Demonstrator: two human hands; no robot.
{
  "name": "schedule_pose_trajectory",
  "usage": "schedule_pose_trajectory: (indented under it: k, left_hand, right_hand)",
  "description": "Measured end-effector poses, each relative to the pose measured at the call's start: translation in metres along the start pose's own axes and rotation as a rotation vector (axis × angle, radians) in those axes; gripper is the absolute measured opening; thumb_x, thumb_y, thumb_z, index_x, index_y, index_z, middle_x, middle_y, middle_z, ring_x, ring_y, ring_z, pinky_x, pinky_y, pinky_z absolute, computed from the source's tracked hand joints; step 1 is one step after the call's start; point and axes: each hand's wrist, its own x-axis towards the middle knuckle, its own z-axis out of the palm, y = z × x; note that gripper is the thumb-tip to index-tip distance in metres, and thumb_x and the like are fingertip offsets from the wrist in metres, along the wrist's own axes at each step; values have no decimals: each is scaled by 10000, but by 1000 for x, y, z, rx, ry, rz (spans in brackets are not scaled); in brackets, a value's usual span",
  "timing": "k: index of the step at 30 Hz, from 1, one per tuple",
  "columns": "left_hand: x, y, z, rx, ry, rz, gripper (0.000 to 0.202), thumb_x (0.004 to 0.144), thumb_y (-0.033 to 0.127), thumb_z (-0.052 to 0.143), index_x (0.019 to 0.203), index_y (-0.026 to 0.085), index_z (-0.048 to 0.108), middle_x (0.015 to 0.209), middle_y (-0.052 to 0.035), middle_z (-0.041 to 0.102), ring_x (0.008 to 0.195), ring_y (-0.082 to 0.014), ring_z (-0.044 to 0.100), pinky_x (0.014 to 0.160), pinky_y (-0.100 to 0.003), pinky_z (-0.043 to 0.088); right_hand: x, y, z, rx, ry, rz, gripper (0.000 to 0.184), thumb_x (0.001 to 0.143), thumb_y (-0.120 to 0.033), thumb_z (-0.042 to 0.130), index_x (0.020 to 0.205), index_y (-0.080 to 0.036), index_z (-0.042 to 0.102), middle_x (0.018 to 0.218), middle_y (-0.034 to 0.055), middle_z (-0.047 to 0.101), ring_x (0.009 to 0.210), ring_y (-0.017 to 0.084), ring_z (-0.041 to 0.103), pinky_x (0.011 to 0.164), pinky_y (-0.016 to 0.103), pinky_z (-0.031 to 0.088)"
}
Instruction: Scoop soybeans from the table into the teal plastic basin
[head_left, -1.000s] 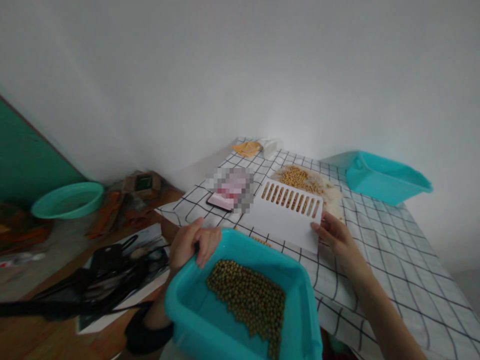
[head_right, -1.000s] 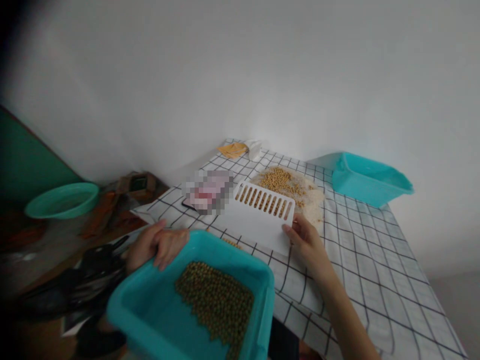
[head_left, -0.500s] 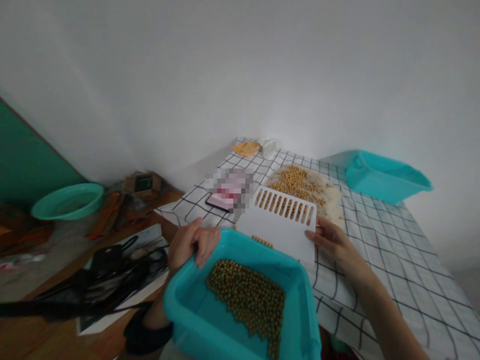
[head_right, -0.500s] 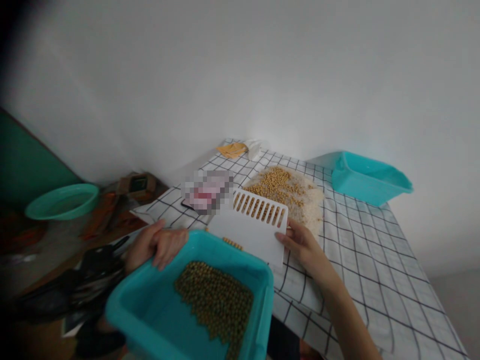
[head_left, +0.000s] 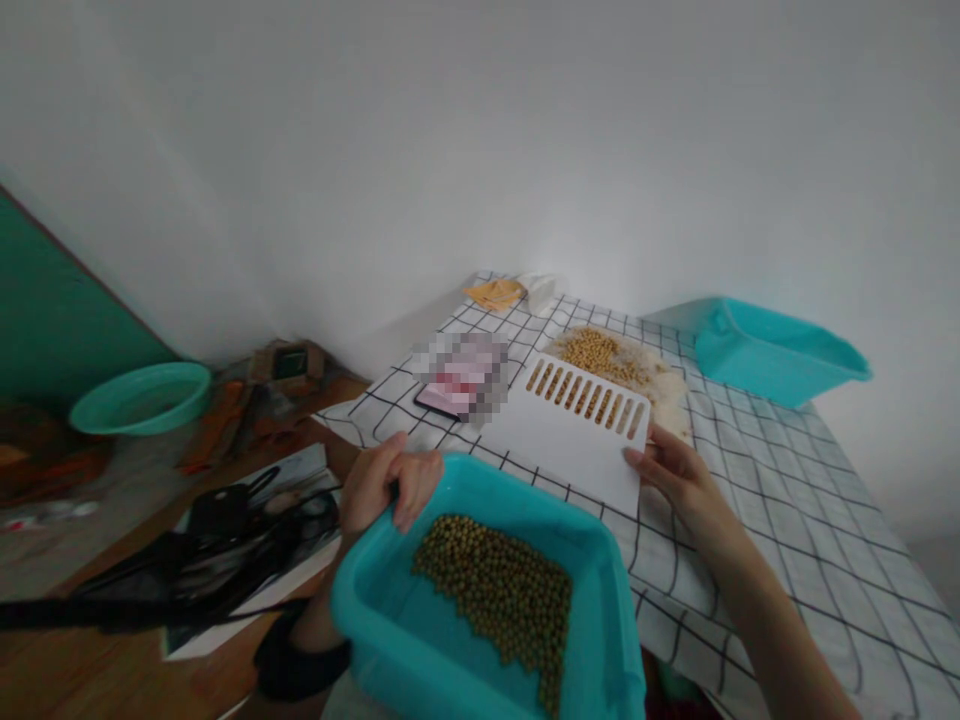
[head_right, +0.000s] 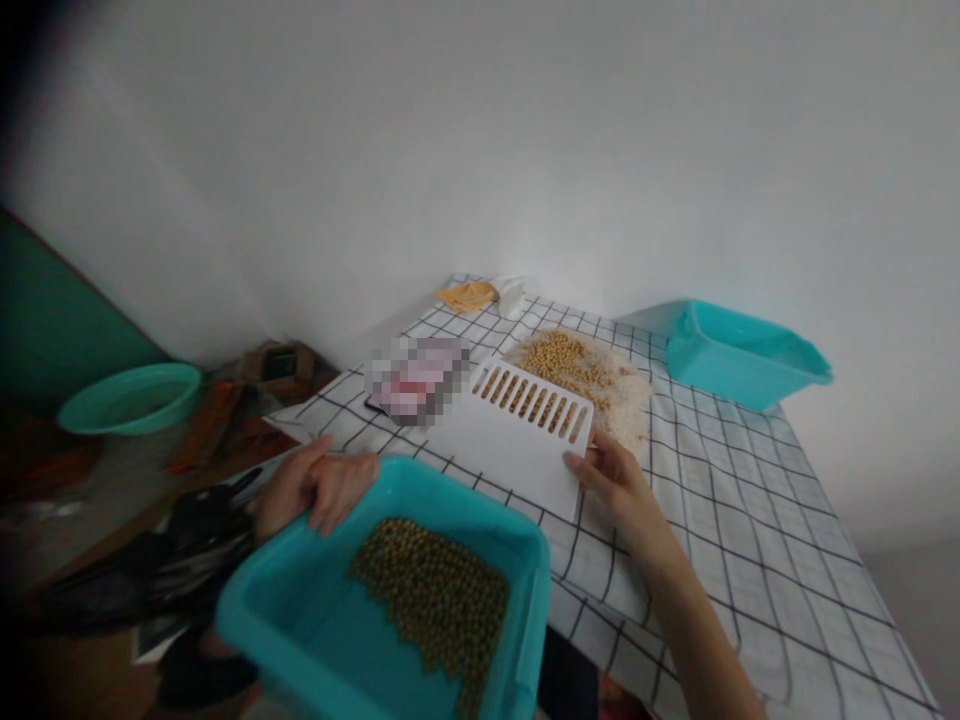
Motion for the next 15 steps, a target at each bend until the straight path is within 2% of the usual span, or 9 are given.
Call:
schedule_pose_trajectory:
  k: [7, 9, 12, 15]
  left_hand:
    - [-1, 0, 2, 6, 0, 4, 685, 1042, 335, 289, 400, 200, 487, 349, -21, 496, 386, -110, 464, 580, -319, 398]
    - [-2, 0, 3, -6, 22, 2, 684, 1041, 327, 289, 395, 198, 476, 343, -16, 485, 381, -104, 453, 580, -312, 399]
    - [-2, 0, 2, -11, 52, -10, 685, 1041, 317, 295, 389, 198, 468, 342, -15, 484, 378, -102, 453, 603, -313, 413]
    - [-1, 1, 1, 7, -15, -1, 695, 1044, 350, 305, 391, 200, 489, 339, -24, 497, 366, -116, 455, 568, -332, 399]
  right_hand:
    - [2, 2, 1, -92, -27, -72, 331, 844, -401, 738, 1156, -295, 697, 1127, 51, 768, 987, 237, 727, 881, 373, 579]
    - [1, 2, 1, -85, -3, -82, 306, 855, -406, 725, 1135, -285, 694, 1101, 55, 775, 958, 239, 734, 839, 366, 590]
    - [2, 4, -1, -39, 107, -112, 311, 853, -421, 727, 1123, -276, 671, 1061, 59, 782, 901, 241, 743, 751, 346, 603]
    - [4, 8, -6, -11, 197, -119, 347, 850, -431, 734, 1144, -275, 635, 1033, 61, 782, 851, 240, 746, 668, 322, 598]
